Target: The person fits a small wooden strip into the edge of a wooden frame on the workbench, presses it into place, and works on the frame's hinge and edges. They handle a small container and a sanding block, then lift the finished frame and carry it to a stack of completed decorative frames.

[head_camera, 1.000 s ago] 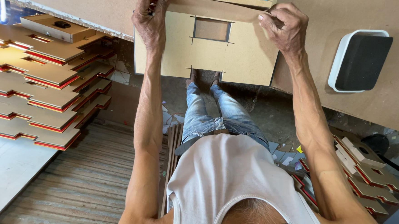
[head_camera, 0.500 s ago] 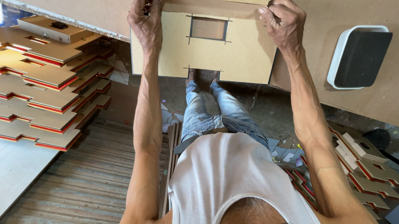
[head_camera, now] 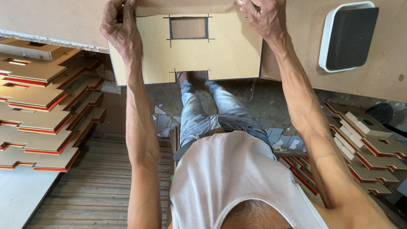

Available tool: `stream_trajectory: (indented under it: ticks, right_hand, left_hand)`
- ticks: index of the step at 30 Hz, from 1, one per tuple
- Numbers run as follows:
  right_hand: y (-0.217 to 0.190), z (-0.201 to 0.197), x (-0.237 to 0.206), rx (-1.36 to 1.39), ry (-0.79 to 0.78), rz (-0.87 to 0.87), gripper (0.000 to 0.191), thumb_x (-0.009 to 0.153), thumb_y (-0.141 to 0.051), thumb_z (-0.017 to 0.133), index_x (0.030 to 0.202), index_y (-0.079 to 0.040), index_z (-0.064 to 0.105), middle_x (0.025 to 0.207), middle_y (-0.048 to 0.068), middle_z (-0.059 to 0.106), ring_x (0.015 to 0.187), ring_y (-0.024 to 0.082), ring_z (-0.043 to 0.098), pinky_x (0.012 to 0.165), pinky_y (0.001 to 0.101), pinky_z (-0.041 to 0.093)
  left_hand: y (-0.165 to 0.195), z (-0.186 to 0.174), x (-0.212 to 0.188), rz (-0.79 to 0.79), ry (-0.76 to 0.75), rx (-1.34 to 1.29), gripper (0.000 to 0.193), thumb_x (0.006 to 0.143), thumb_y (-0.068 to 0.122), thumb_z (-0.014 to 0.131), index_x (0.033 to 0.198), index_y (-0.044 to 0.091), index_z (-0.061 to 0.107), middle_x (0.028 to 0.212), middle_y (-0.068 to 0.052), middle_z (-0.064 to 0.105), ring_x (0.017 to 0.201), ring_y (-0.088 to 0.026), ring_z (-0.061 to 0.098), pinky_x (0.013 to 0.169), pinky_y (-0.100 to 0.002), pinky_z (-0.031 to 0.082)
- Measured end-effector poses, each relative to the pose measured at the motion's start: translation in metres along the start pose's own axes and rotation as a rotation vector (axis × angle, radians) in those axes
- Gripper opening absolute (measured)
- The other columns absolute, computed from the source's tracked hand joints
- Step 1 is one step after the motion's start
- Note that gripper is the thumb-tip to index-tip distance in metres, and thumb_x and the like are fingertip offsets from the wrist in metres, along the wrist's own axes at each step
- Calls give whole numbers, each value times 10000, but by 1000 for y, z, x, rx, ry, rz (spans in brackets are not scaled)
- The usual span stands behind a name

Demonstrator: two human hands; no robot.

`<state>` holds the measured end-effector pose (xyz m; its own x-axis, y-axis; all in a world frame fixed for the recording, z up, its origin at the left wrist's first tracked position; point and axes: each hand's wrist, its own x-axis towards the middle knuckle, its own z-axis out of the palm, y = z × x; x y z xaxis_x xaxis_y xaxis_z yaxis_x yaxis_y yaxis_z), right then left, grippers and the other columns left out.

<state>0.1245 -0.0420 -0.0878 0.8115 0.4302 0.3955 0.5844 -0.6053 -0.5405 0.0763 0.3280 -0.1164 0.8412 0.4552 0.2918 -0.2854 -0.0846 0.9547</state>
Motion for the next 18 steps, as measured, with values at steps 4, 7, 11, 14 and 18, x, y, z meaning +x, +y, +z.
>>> stream_trajectory:
  ticks: [4, 7, 11, 14, 18]
  right_hand:
    - [1, 0, 0, 2, 13, -8, 334, 1105, -235, 795, 829, -51, 757, 747, 9, 641, 675, 99, 568, 571, 262, 492]
    - [3, -2, 0, 4, -18, 61, 312, 1060, -257, 801, 812, -68, 793, 675, 3, 662, 595, 87, 543, 519, 275, 439]
    - [3, -10, -1, -15, -54, 197, 280, 992, -353, 838, 846, -115, 828, 716, 5, 735, 589, 109, 601, 569, 301, 485]
    - [0, -18, -3, -248, 105, 24, 460, 873, -449, 906, 1105, -74, 775, 879, 29, 751, 862, 167, 698, 733, 351, 574]
    - [-9, -16, -1, -415, 72, -131, 627, 881, -411, 899, 1353, -71, 665, 1279, 118, 698, 1193, 253, 646, 1012, 391, 572]
  left_hand:
    - [0, -1, -2, -22, 20, 46, 75, 973, 79, 778, 1047, 88, 791, 843, -27, 773, 737, -64, 666, 641, -211, 582]
    - [-1, -1, -4, -18, 19, 84, 75, 978, 87, 785, 1051, 96, 798, 823, -12, 765, 710, -50, 632, 624, -202, 547]
    - [-3, -1, -2, -10, 18, 1, 95, 971, 79, 788, 1065, 96, 782, 890, -36, 797, 786, -92, 736, 700, -249, 662]
    - [-3, -1, -1, -33, 45, 87, 100, 946, 61, 796, 1043, 88, 794, 838, -37, 789, 720, -72, 683, 641, -218, 606]
    - [2, 0, -1, -11, 10, 2, 95, 975, 44, 766, 1062, 81, 775, 930, -69, 803, 869, -124, 769, 785, -284, 686]
